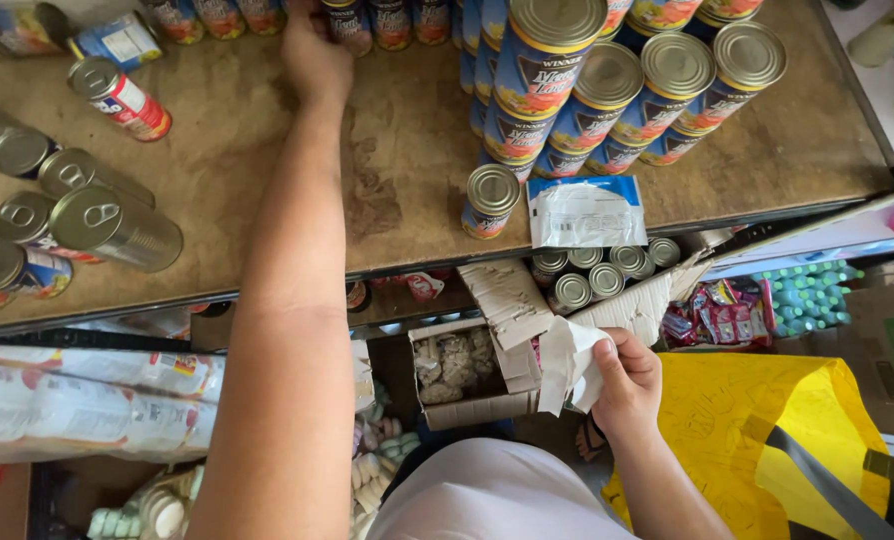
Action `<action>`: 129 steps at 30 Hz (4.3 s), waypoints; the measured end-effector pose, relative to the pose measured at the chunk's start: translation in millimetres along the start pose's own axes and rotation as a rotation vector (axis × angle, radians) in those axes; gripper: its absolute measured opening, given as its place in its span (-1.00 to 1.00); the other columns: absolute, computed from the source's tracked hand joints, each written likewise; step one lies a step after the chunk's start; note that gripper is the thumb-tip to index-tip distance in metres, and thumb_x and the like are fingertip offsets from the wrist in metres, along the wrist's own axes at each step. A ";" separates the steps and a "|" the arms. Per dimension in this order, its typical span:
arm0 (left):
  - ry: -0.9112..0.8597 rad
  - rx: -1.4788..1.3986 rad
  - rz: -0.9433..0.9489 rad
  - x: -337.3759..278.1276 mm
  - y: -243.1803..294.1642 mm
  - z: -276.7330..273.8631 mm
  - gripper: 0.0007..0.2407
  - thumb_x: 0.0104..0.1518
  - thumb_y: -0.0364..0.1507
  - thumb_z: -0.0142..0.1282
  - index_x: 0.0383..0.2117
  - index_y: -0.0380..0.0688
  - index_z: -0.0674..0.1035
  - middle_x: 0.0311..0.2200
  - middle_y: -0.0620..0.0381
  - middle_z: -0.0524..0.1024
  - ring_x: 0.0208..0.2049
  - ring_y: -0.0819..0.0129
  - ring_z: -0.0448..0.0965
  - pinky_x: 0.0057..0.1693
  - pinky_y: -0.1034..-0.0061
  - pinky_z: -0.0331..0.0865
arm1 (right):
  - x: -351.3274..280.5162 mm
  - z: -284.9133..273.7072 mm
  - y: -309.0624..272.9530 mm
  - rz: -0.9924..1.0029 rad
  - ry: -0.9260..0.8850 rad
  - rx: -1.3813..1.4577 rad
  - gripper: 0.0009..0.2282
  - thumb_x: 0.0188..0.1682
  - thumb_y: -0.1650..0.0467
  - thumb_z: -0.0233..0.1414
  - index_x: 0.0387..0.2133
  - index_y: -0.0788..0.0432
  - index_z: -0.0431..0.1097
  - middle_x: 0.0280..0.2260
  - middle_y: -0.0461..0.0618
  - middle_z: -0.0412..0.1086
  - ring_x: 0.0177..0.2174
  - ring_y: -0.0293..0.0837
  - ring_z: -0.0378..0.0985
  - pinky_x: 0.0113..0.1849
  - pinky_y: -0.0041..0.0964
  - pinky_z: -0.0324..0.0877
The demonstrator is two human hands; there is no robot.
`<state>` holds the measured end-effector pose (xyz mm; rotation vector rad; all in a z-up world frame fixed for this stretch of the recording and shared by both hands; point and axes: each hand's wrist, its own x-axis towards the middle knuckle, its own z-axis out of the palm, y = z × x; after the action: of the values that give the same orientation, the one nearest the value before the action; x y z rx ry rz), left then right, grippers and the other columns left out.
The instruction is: Cleaning canned goods with a cloth and arranging them on shelves in a grocery store.
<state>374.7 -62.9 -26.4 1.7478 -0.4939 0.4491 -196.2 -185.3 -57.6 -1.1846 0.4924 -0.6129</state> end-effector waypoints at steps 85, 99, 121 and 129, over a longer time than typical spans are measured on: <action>-0.640 -0.510 -0.312 -305.2 214.8 -125.7 -0.61 -0.27 -0.47 0.36 -0.22 -0.31 0.66 -0.40 -0.04 0.58 -0.29 0.24 0.57 -0.03 0.34 0.42 | 69.8 9.0 22.3 0.211 -0.783 -0.087 -0.95 -0.15 0.55 0.24 -0.47 0.28 0.52 -0.55 0.00 0.58 -0.57 -0.27 0.60 -0.45 -0.42 0.50; -0.255 -1.527 -1.021 -367.3 249.0 -86.7 -0.64 0.14 -0.22 0.17 -0.12 -0.26 0.49 -0.29 0.11 0.59 -0.26 0.36 0.63 -0.03 0.43 0.49 | 16.2 100.3 -51.6 -0.819 -0.932 -0.231 -0.65 0.04 0.13 -0.03 -0.37 0.12 0.57 0.00 0.21 0.39 0.09 0.19 0.37 0.18 0.06 0.04; -0.242 -0.768 -0.238 -384.9 252.5 -74.6 -0.51 0.38 0.02 -0.31 0.06 -0.22 0.26 -0.14 0.10 0.33 -0.16 0.42 0.33 0.06 0.45 0.23 | -2.4 130.0 -66.3 -0.741 -0.677 -0.438 -0.49 0.19 0.41 -0.35 0.34 0.56 -0.15 0.35 0.49 -0.03 0.33 0.38 0.01 0.28 0.21 0.06; -0.167 -0.982 -0.310 -362.4 241.5 -87.1 -0.44 0.22 0.01 -0.07 0.19 -0.14 0.32 -0.06 0.03 0.49 -0.09 0.43 0.48 0.03 0.49 0.37 | -12.7 133.9 -46.4 -1.060 -0.590 -0.774 -0.48 0.18 0.39 -0.24 0.30 0.63 -0.10 0.31 0.69 -0.12 0.30 0.57 -0.01 0.24 0.30 0.11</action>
<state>-63.8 5.1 -8.2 0.8762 -0.4402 -0.1669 -127.2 -95.1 28.0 -2.2897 -0.5269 -0.9345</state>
